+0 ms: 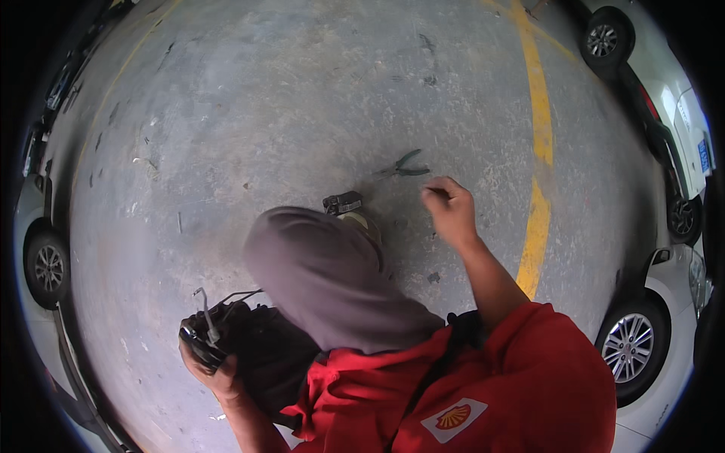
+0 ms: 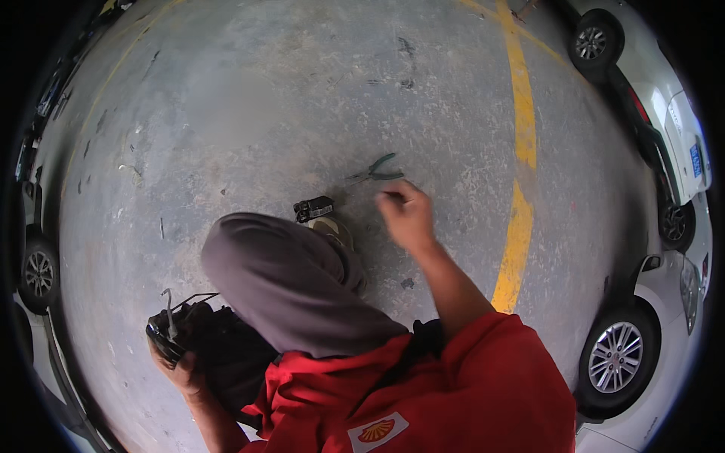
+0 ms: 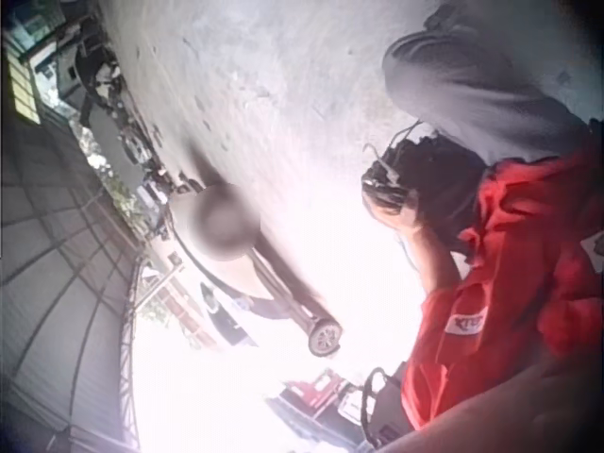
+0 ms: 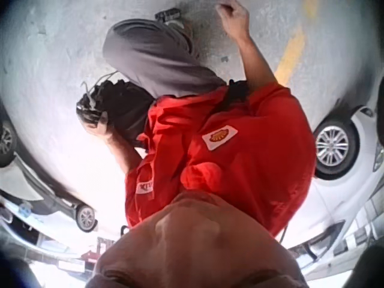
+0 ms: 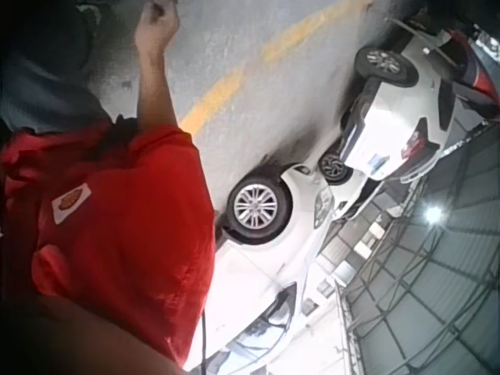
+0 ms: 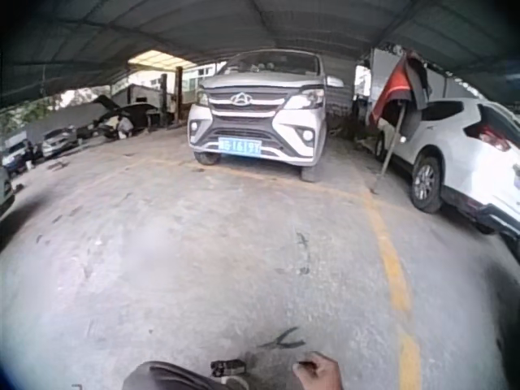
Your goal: The person sits on the floor and uses a screwdriver and pliers to disassemble and manipulate a small mechanical component. They remove parts, adjust internal pieces, and reassemble the component.
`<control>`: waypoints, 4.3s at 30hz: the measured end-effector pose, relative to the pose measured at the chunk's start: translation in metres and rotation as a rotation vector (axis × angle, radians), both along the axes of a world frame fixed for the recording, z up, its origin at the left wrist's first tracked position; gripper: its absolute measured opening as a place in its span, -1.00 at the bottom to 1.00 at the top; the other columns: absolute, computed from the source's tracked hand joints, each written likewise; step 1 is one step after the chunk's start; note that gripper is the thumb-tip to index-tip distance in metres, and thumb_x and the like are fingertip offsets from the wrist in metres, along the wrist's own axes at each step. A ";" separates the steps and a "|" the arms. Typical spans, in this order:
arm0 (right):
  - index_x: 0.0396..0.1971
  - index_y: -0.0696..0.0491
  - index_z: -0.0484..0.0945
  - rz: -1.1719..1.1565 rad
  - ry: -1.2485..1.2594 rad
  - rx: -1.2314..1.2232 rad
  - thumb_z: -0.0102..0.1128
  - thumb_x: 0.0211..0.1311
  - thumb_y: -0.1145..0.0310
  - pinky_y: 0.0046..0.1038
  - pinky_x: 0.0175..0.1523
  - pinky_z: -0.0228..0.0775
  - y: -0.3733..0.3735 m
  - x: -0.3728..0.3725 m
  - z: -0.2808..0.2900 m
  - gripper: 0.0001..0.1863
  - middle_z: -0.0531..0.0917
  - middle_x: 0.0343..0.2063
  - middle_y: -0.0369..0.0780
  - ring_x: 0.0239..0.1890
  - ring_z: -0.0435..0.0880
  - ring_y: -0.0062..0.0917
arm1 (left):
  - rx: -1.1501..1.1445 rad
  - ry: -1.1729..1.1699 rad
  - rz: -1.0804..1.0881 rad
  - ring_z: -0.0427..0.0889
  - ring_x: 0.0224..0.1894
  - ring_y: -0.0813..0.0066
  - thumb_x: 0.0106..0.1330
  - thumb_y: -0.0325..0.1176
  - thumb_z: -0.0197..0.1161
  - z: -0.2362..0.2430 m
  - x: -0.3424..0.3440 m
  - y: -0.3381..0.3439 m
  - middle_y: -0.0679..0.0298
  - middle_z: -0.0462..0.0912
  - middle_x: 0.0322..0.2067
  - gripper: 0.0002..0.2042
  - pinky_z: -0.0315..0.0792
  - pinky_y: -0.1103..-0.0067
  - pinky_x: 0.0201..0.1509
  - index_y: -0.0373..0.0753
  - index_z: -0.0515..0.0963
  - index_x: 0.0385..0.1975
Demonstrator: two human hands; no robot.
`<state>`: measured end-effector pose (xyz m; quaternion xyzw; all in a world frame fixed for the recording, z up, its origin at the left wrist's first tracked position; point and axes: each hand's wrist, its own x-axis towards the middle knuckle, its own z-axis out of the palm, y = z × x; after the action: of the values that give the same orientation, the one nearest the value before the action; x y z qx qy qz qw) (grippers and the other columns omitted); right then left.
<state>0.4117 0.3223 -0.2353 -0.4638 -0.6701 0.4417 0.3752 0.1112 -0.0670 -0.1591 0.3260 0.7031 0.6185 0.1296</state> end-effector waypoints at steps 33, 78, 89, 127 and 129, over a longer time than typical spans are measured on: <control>-0.18 0.14 0.49 0.195 -0.252 -0.909 0.18 0.28 0.17 -0.27 -0.40 0.52 0.044 0.024 -0.167 -0.67 0.54 -0.48 -0.20 -0.52 0.59 -0.39 | -0.068 0.069 0.119 0.56 0.02 0.27 -0.18 -0.42 0.53 0.010 0.059 -0.013 0.07 0.52 -0.02 -0.30 0.46 0.42 0.14 -0.43 0.46 0.09; -0.43 0.18 0.75 1.378 -1.404 1.408 0.27 0.03 0.29 -0.11 0.03 0.41 -0.218 -0.109 0.331 -0.75 0.61 -0.11 0.01 0.00 0.53 -0.19 | -0.038 0.452 0.104 0.53 -0.03 -0.03 -0.31 -0.44 0.51 0.007 0.094 0.002 -0.07 0.48 -0.06 -0.25 0.49 0.27 0.07 -0.39 0.44 0.06; -0.43 0.12 0.77 1.412 -1.449 1.498 0.28 0.05 0.27 -0.08 0.06 0.40 -0.219 -0.121 0.334 -0.77 0.59 -0.12 -0.07 0.01 0.52 -0.17 | -0.028 0.469 0.091 0.53 -0.02 -0.04 -0.31 -0.44 0.51 0.008 0.095 0.003 -0.07 0.49 -0.06 -0.25 0.48 0.26 0.08 -0.39 0.43 0.05; -0.58 0.04 0.75 1.632 -1.615 1.266 0.35 -0.02 0.26 -0.37 -0.28 0.45 -0.215 -0.178 0.339 -0.84 0.61 -0.43 -0.21 -0.31 0.61 -0.37 | 0.006 0.430 0.106 0.51 -0.06 -0.06 -0.32 -0.47 0.49 0.004 0.092 -0.001 -0.08 0.48 -0.08 -0.26 0.46 0.25 0.07 -0.38 0.39 0.04; -0.58 0.03 0.75 1.639 -1.657 1.237 0.35 -0.02 0.27 -0.37 -0.27 0.46 -0.216 -0.181 0.340 -0.84 0.62 -0.42 -0.21 -0.31 0.62 -0.37 | 0.013 0.425 0.113 0.51 -0.06 -0.06 -0.32 -0.47 0.49 0.003 0.093 0.000 -0.08 0.48 -0.08 -0.26 0.46 0.25 0.07 -0.38 0.39 0.04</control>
<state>0.2310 0.1059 0.1051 0.1895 -0.8746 -0.2508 -0.3692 0.2042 -0.0668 -0.1560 0.4100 0.7277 0.5468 -0.0585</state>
